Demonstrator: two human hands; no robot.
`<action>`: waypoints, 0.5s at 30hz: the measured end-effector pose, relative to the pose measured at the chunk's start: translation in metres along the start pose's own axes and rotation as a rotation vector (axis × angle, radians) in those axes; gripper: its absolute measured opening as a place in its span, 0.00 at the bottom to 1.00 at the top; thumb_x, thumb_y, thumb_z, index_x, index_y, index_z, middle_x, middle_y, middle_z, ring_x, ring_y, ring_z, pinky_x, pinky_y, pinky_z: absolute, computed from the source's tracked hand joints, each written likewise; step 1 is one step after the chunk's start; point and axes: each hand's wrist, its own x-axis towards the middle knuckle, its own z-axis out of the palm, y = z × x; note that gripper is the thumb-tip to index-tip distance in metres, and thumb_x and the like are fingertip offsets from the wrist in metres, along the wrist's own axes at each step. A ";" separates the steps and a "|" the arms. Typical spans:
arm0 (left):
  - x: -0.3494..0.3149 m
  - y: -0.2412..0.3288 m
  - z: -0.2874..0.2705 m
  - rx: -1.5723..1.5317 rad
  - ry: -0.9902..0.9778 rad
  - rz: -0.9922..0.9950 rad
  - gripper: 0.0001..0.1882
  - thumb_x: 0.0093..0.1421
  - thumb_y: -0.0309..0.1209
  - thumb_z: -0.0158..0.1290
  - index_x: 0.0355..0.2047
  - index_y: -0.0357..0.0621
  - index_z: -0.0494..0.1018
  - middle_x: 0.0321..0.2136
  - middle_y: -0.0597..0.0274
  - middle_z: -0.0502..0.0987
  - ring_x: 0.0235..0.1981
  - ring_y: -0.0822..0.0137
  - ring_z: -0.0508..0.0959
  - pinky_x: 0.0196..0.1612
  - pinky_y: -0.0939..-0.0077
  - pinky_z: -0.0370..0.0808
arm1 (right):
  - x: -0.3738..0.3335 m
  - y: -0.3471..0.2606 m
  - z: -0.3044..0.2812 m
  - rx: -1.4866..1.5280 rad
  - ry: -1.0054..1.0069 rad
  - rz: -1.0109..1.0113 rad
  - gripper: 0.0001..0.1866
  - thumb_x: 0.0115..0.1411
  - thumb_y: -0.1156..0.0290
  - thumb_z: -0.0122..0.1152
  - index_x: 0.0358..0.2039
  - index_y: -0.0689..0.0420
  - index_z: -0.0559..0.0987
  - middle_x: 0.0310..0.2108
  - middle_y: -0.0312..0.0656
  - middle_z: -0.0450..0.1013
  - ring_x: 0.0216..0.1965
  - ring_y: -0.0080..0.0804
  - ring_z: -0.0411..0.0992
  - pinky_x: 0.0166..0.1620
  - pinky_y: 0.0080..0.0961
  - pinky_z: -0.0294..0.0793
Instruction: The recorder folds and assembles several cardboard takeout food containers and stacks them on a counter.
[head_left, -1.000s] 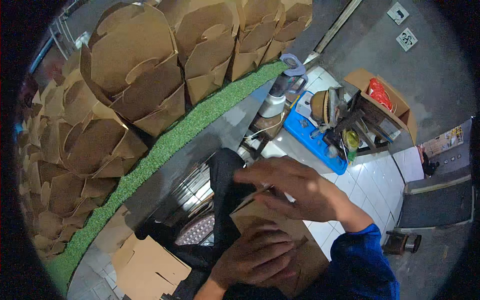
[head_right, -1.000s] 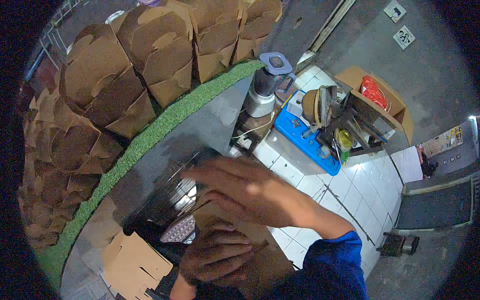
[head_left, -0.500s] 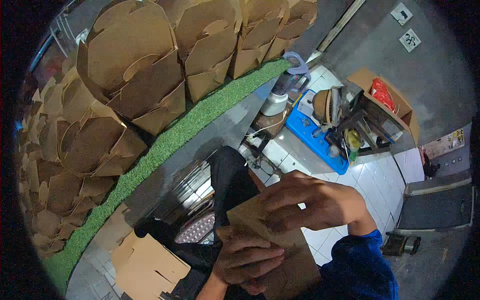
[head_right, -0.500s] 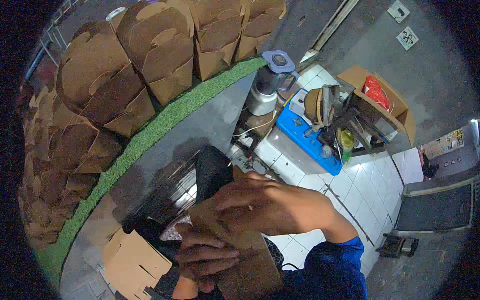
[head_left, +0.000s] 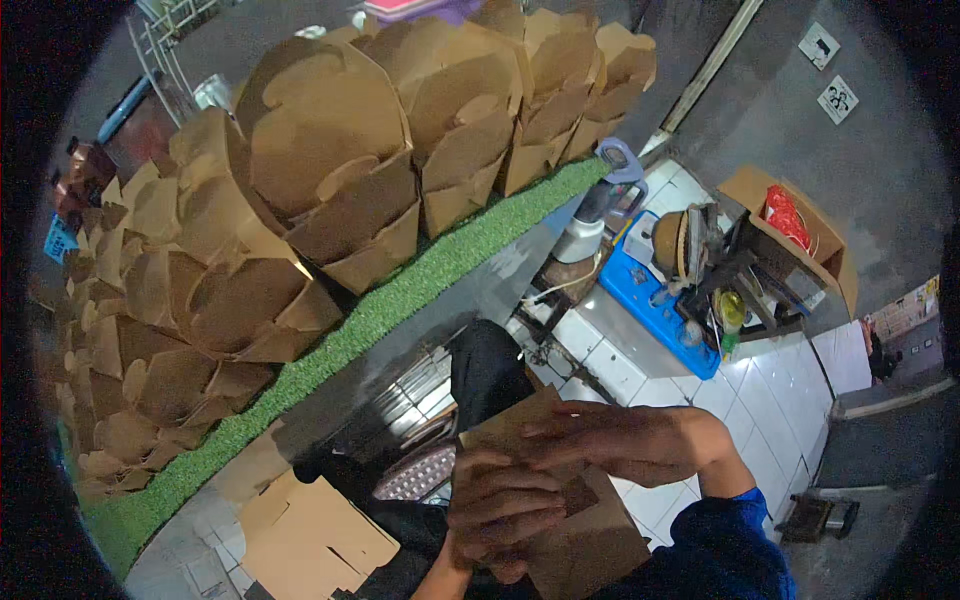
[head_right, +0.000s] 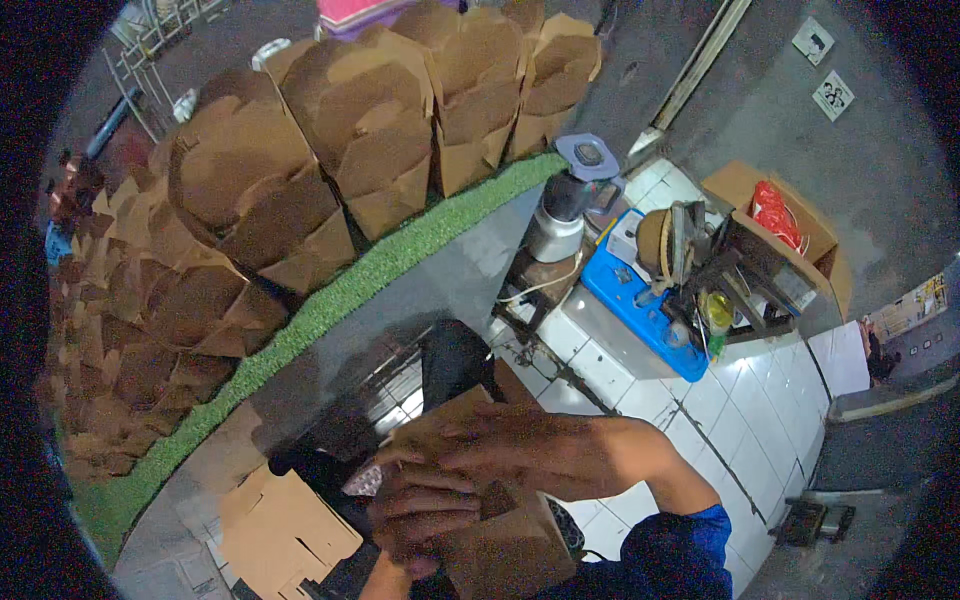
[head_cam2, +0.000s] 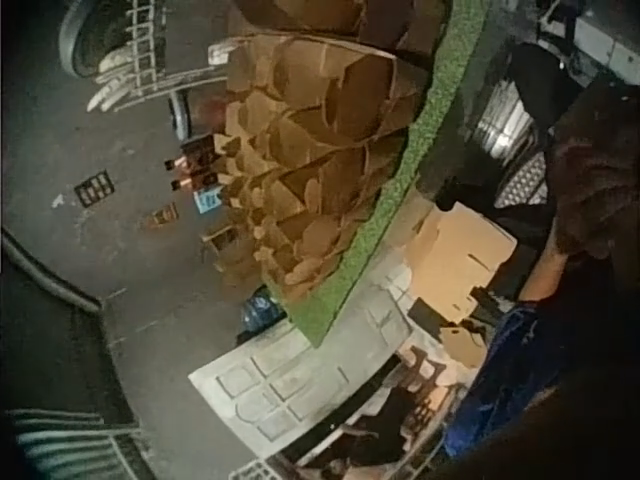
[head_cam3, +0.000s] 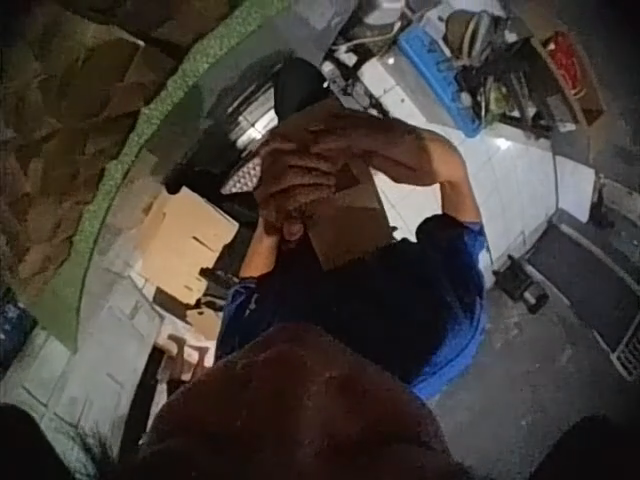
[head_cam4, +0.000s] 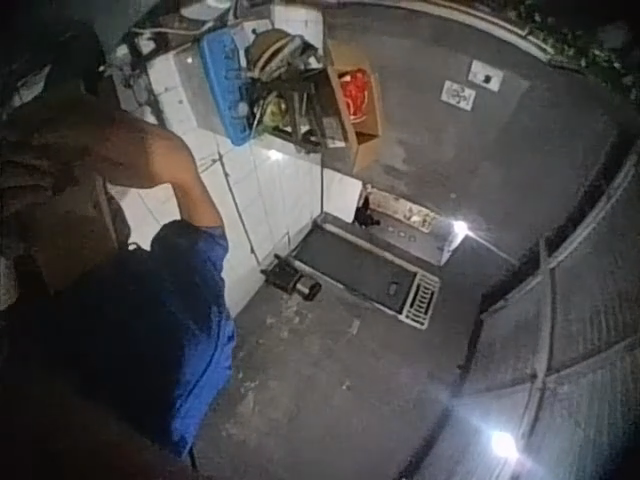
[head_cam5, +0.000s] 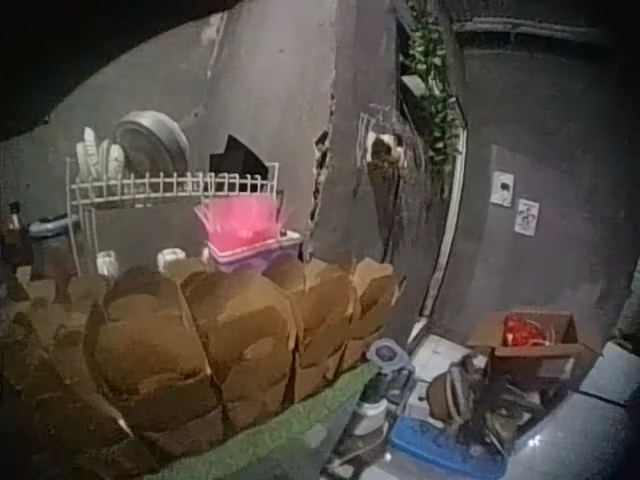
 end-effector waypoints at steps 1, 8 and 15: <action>0.004 0.000 0.000 -0.050 -0.034 -0.021 0.27 0.64 0.48 0.34 0.31 0.47 0.81 0.33 0.67 0.81 0.37 0.63 0.80 0.48 0.61 0.66 | -0.004 0.002 -0.003 0.030 0.002 0.080 0.28 0.55 0.78 0.52 0.59 0.58 0.65 0.57 0.53 0.64 0.60 0.50 0.61 0.60 0.38 0.61; 0.029 -0.007 -0.010 -0.152 0.155 0.020 0.40 0.67 0.55 0.23 0.20 0.37 0.76 0.21 0.53 0.79 0.25 0.53 0.80 0.41 0.57 0.69 | 0.002 0.011 -0.009 0.110 0.239 0.065 0.29 0.46 0.88 0.53 0.53 0.61 0.71 0.59 0.53 0.64 0.63 0.52 0.57 0.62 0.39 0.59; 0.017 -0.015 -0.010 -0.638 0.625 -0.396 0.41 0.65 0.58 0.17 0.18 0.36 0.67 0.21 0.52 0.69 0.26 0.56 0.70 0.37 0.61 0.67 | 0.019 0.007 -0.013 0.110 0.035 0.050 0.52 0.36 0.74 0.73 0.63 0.60 0.58 0.65 0.54 0.52 0.68 0.47 0.47 0.67 0.40 0.45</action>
